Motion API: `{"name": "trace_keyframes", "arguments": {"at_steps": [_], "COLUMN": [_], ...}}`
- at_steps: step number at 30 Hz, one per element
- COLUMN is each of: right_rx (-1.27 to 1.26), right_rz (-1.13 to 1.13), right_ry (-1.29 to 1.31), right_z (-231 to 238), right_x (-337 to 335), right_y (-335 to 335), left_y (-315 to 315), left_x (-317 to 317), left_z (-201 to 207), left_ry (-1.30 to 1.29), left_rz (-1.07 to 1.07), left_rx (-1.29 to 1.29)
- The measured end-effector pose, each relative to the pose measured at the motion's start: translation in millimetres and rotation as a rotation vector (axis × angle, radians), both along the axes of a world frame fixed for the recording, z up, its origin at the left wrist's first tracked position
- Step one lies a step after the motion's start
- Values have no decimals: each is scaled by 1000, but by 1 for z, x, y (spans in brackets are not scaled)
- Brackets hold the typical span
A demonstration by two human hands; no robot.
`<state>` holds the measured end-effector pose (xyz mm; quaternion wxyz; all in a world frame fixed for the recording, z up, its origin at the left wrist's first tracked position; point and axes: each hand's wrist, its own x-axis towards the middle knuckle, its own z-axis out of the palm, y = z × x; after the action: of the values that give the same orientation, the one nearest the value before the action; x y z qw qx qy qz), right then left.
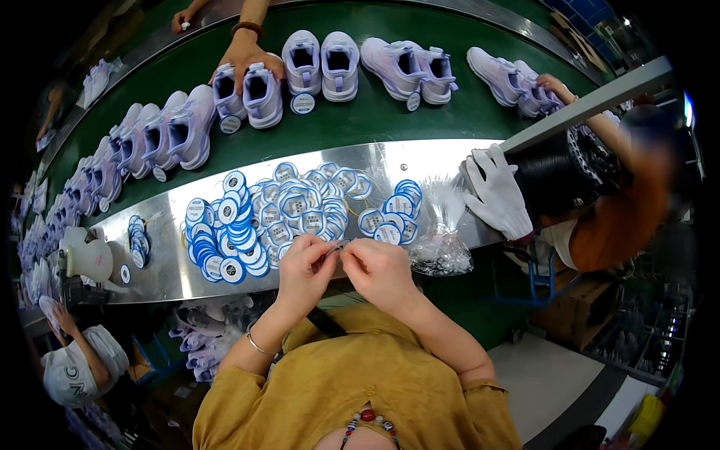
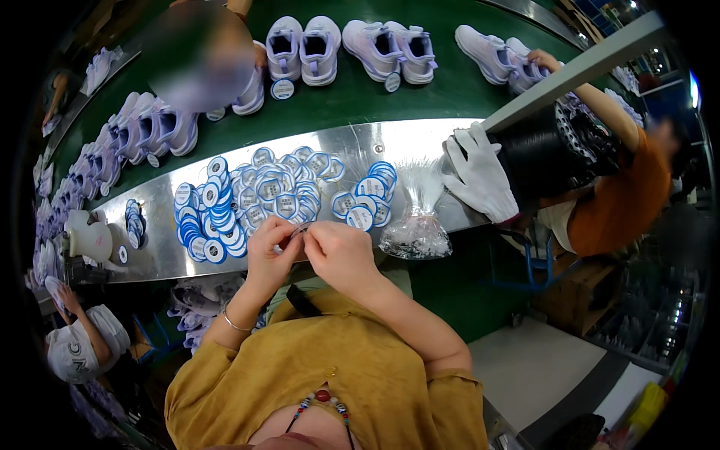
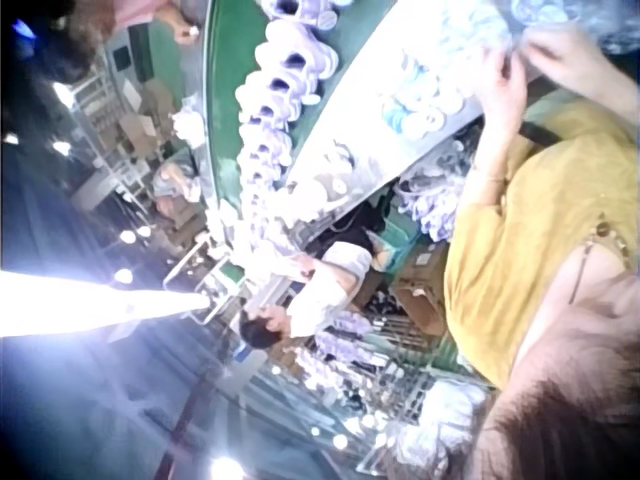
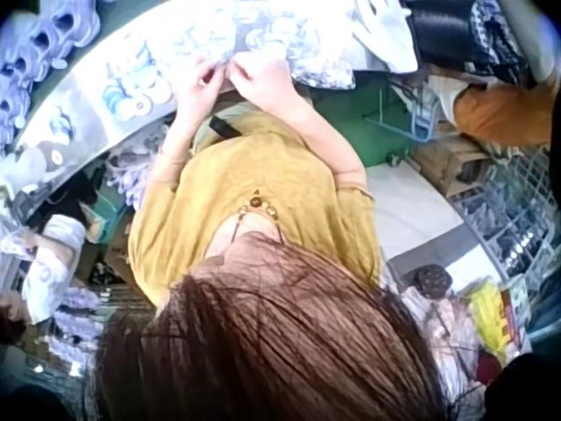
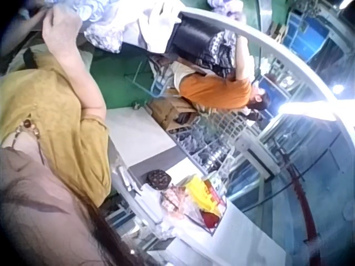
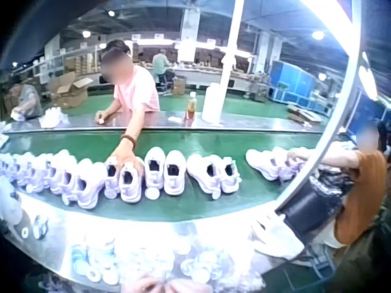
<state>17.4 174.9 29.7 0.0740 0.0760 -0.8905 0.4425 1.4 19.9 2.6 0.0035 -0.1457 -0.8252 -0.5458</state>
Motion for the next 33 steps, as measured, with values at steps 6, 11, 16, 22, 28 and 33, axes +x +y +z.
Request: {"name": "trace_keyframes", "arguments": {"at_steps": [6,11,16,22,28,33], "right_rx": [-40,-173,-147,-170,-216,-206], "right_rz": [30,-26,-1,-18,-52,-46], "right_ry": [-41,-123,-145,-232,-326,-332], "right_z": [-9,-12,-11,-8,-10,-15], "right_x": [5,12,13,11,11,14], "right_y": [7,16,21,22,27,27], "left_y": [7,9,11,13,16,17], "left_x": [4,5,3,2,2,2], "left_z": [-2,-9,-7,-7,0,-2], "left_ry": [205,-257,-378,-266,-194,-203], "left_rz": [-71,-27,-15,-31,-39,-32], "left_rx": [-80,144,216,176,117,140]}}
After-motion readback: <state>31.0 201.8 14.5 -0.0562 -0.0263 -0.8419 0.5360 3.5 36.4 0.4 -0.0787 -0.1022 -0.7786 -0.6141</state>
